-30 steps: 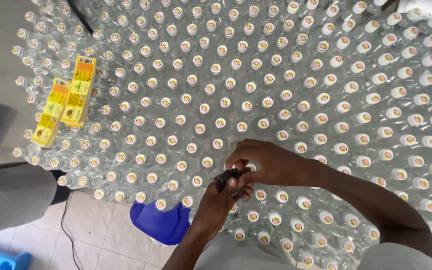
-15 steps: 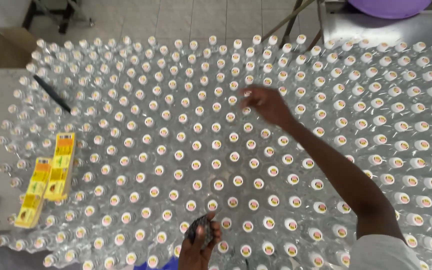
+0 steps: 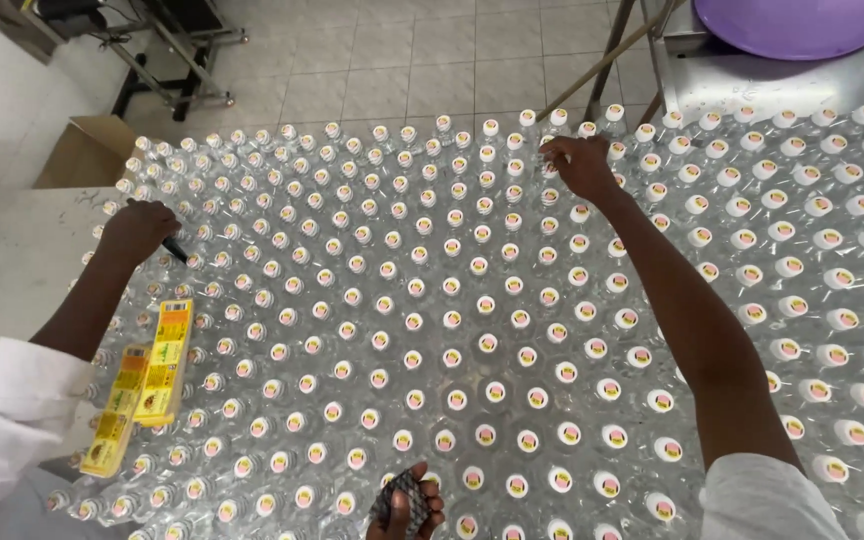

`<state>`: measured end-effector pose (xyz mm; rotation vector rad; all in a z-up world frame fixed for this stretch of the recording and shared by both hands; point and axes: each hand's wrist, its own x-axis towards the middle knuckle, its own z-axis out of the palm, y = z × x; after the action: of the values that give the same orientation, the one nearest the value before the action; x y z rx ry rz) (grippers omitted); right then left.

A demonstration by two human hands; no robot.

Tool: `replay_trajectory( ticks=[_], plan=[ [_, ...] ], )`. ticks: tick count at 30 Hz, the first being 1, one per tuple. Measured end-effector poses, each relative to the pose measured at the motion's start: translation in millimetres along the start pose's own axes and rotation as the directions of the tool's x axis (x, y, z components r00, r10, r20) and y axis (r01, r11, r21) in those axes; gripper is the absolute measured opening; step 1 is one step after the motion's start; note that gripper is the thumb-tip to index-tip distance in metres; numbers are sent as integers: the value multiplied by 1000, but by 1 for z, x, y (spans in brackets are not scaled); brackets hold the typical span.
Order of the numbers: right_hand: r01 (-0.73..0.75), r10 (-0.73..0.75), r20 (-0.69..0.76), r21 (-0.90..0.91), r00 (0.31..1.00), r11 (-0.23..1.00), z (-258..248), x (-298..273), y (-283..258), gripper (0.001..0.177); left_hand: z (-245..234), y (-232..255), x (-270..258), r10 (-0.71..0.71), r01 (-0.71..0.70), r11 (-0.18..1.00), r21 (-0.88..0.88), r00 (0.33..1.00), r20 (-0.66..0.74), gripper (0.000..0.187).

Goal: Applying small circular labels to the caps of water bottles arranged in a large grid on a production table.

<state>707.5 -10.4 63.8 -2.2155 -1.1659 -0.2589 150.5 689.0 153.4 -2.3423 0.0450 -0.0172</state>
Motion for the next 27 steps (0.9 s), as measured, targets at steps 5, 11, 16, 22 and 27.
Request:
replay_trajectory(
  ticks=[5, 11, 16, 22, 27],
  plan=[
    [-92, 71, 171, 121, 983, 988, -50, -10, -45, 25, 11, 14, 11, -38, 23, 998, 53, 949, 313, 18],
    [-17, 23, 171, -33, 985, 999, -42, -7, -38, 6, -23, 13, 31, -99, 101, 994, 32, 782, 615, 18],
    [-3, 3, 245, 0, 970, 1000, -43, -7, -31, 26, -236, 433, -103, 66, -461, 666, 586, 820, 569, 32],
    [-59, 63, 344, -23, 937, 998, -60, -5, -47, 32, -409, 582, -149, 261, -387, -685, 618, 661, 703, 62],
    [79, -36, 212, -196, 977, 977, -98, -40, -167, 29, -425, 556, -122, 268, -188, -836, 515, 680, 683, 77]
  ],
)
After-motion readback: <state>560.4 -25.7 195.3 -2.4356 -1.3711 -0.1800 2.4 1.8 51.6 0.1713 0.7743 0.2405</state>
